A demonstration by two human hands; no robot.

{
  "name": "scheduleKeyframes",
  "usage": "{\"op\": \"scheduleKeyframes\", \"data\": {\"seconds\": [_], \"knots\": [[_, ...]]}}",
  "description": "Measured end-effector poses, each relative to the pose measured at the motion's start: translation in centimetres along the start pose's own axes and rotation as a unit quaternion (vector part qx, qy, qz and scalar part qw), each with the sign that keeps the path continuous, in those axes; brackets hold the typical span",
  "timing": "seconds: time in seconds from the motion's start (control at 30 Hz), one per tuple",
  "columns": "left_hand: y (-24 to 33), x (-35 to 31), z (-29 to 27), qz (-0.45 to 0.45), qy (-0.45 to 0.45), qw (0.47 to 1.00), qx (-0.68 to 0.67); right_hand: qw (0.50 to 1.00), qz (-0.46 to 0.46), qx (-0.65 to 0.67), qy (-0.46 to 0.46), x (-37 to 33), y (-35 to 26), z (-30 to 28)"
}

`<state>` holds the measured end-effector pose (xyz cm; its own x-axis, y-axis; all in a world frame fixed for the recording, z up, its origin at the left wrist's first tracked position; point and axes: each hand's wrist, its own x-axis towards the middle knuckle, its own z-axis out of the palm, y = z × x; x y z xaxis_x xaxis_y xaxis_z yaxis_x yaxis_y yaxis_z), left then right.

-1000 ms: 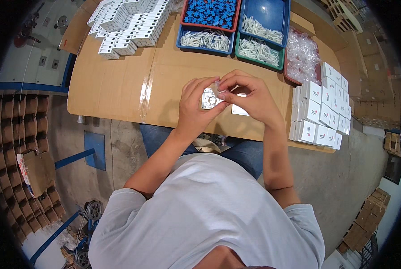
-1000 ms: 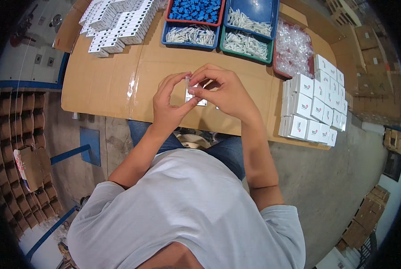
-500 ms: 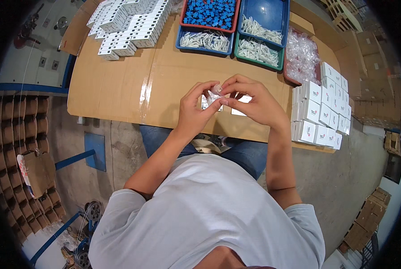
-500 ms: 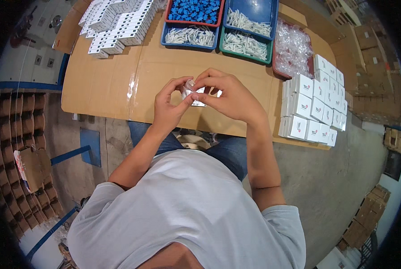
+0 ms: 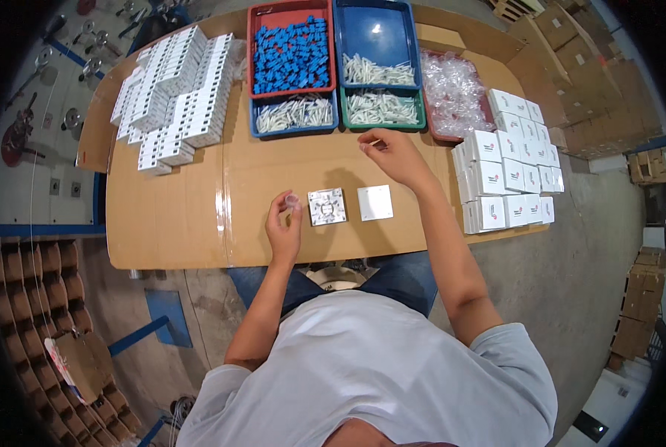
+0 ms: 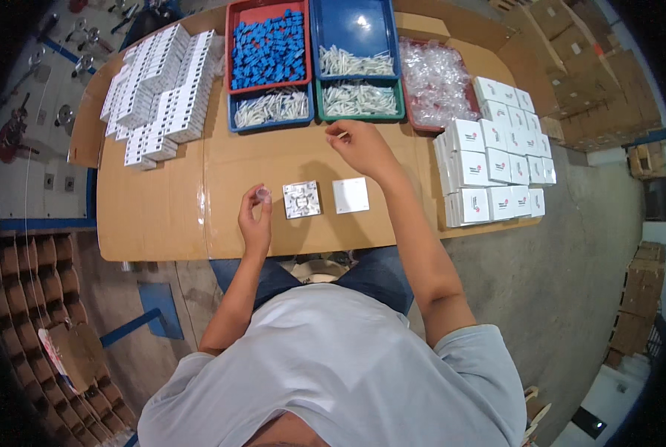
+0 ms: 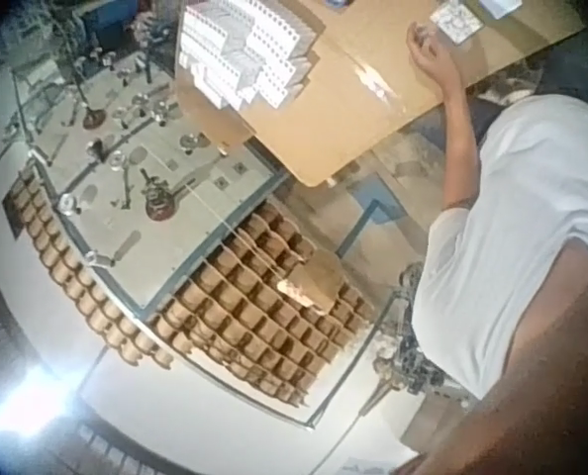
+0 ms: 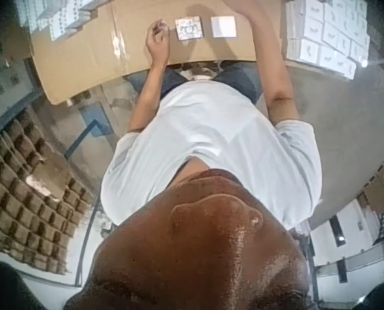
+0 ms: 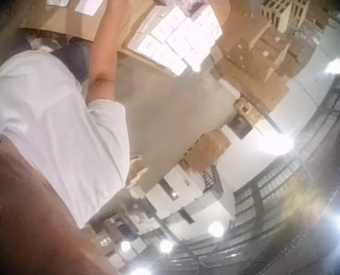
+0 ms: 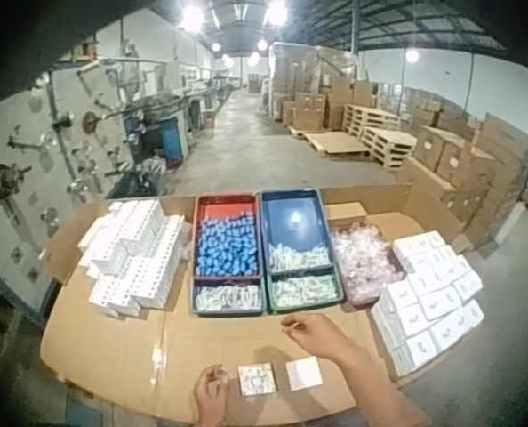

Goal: Assemble and package small industrial components into boxes at a workbench.

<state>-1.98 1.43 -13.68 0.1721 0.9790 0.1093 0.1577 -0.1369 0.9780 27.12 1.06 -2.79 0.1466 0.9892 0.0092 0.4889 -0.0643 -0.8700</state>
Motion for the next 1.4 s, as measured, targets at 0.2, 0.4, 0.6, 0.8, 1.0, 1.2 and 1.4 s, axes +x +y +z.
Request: {"op": "scheduleKeyframes", "data": {"seconds": [0.2,0.4,0.6,0.8,1.0,1.2,1.4], "knots": [[-4.8,-1.4,0.4,-0.028,0.007,1.0,-0.013,0.981,0.027,-0.112,0.158,6.0,6.3,-2.8],[-4.9,-1.1,0.4,0.008,0.004,0.998,0.059,0.98,-0.043,-0.133,0.14,12.4,8.0,-3.8],[-4.1,-0.9,0.5,0.058,0.007,0.99,0.129,0.98,-0.055,-0.171,0.086,17.8,9.0,-2.7],[-4.6,-0.9,0.7,0.062,0.007,0.984,0.164,0.951,-0.07,-0.302,0.009,20.0,11.5,-2.0],[-5.2,-0.8,0.6,0.055,-0.004,0.984,0.171,0.959,-0.09,-0.267,0.024,20.4,12.9,-3.6],[-4.8,-0.7,0.6,0.059,-0.009,0.982,0.178,0.956,-0.099,-0.274,0.03,21.1,13.1,-4.7],[-4.2,-0.5,0.6,0.081,-0.008,0.976,0.202,0.957,-0.085,-0.276,0.03,21.4,12.6,-5.1]]}}
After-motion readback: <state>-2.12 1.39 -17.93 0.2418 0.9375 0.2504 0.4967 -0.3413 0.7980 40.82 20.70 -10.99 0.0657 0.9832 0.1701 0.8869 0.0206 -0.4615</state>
